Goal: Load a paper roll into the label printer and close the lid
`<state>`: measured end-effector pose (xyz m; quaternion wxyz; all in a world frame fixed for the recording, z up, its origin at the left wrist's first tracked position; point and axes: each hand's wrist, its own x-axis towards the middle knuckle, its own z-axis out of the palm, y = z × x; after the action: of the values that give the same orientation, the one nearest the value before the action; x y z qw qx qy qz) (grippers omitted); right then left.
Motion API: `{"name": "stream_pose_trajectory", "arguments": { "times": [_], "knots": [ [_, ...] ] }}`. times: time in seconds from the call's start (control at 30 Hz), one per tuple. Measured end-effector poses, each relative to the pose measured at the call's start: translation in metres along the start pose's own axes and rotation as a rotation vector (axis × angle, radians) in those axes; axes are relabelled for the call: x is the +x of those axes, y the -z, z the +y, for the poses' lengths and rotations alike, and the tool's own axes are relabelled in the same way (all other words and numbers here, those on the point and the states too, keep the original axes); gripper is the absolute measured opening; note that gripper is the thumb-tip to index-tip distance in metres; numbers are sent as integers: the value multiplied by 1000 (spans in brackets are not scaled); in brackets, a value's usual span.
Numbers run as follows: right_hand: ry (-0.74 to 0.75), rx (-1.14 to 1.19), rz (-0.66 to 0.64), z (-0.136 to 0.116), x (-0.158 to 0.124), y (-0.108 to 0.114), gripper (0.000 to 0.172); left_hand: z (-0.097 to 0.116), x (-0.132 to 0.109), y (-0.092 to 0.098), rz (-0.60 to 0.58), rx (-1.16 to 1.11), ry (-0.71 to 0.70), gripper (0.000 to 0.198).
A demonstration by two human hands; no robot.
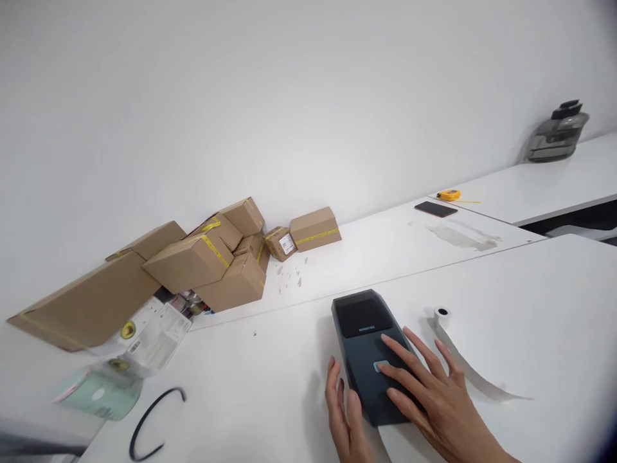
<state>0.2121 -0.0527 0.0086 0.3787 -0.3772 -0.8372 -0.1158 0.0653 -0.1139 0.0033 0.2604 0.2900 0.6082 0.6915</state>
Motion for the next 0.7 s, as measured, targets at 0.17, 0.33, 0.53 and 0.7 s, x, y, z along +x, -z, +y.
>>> {"name": "stream_pose_trajectory", "arguments": {
  "times": [0.17,0.33,0.53,0.7],
  "knots": [
    [-113,160,-57,2,-25,0,46,-10,-6,-6,-74,-81,164,71],
    [-438,372,-94,7,-51,-10,55,-21,-9,-8,-16,-69,163,75],
    [-394,381,-90,9,-54,-17,60,-24,-7,-9,-20,17,62,81],
    [-329,358,-85,20,-27,-8,57,8,14,-7,-69,38,66,78]
  ]
}}
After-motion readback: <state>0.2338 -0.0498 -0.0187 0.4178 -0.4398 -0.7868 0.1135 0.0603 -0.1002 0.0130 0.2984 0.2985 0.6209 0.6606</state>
